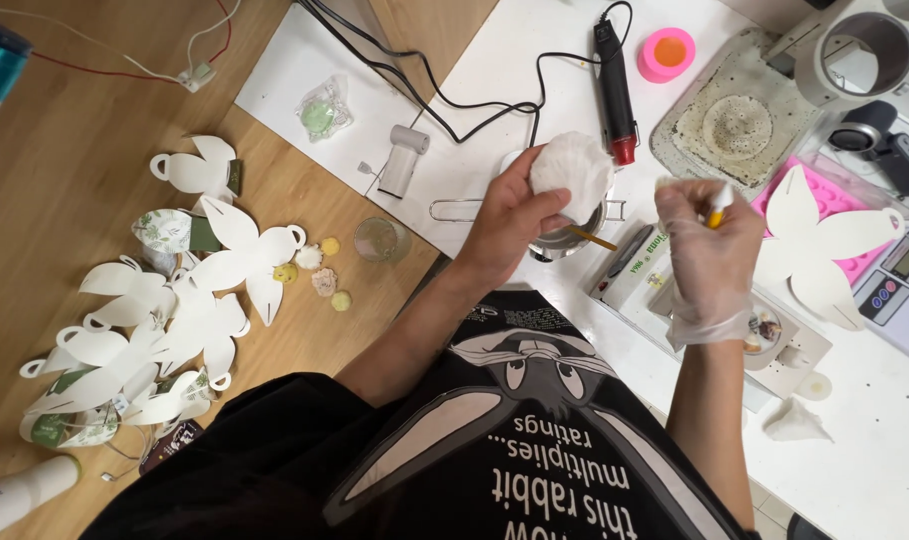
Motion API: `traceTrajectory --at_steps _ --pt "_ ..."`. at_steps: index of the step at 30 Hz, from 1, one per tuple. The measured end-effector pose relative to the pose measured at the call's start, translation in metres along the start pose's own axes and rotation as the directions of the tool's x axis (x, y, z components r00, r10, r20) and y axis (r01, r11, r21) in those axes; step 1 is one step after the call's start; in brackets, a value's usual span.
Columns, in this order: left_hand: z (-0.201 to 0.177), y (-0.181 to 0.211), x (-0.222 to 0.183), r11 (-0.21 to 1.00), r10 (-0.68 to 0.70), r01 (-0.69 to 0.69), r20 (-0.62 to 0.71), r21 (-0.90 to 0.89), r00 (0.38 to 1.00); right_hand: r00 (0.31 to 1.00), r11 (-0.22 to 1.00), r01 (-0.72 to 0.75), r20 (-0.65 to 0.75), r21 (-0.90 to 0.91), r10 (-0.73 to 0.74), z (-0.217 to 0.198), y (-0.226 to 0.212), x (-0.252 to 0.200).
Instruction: Creating a decorative flower by dipping and assembling wax petals using melted wax.
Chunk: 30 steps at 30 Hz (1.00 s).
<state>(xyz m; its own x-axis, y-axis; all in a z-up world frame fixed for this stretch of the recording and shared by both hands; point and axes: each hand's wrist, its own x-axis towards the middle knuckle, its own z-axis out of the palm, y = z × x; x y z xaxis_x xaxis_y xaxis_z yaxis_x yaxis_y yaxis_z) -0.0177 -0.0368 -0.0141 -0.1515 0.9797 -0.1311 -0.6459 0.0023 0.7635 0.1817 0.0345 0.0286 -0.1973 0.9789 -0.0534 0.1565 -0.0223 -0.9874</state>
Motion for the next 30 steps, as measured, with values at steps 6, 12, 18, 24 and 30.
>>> traceTrajectory --at_steps 6,12,18,24,30 --pt "-0.027 0.000 0.007 0.997 -0.067 0.067 -0.001 0.029 0.998 0.933 0.629 -0.310 -0.100 -0.713 0.346 0.000 0.077 -0.004" --pt "-0.063 0.010 0.026 0.963 -0.251 0.257 -0.075 0.081 0.965 0.863 0.576 -0.403 -0.085 -0.712 0.498 0.028 0.103 -0.013" --pt "-0.100 0.014 0.029 0.941 -0.337 0.336 0.040 0.033 0.941 0.961 0.737 -0.271 -0.127 -0.620 0.246 0.031 0.150 -0.018" --pt "-0.120 0.017 0.037 0.910 -0.412 0.413 0.194 0.036 0.890 0.945 0.859 -0.322 -0.186 -0.399 0.268 0.032 0.149 -0.031" --pt "-0.111 0.028 0.047 0.839 -0.495 0.449 0.089 0.306 0.864 0.895 0.941 -0.322 -0.293 0.098 0.337 -0.001 0.159 -0.048"
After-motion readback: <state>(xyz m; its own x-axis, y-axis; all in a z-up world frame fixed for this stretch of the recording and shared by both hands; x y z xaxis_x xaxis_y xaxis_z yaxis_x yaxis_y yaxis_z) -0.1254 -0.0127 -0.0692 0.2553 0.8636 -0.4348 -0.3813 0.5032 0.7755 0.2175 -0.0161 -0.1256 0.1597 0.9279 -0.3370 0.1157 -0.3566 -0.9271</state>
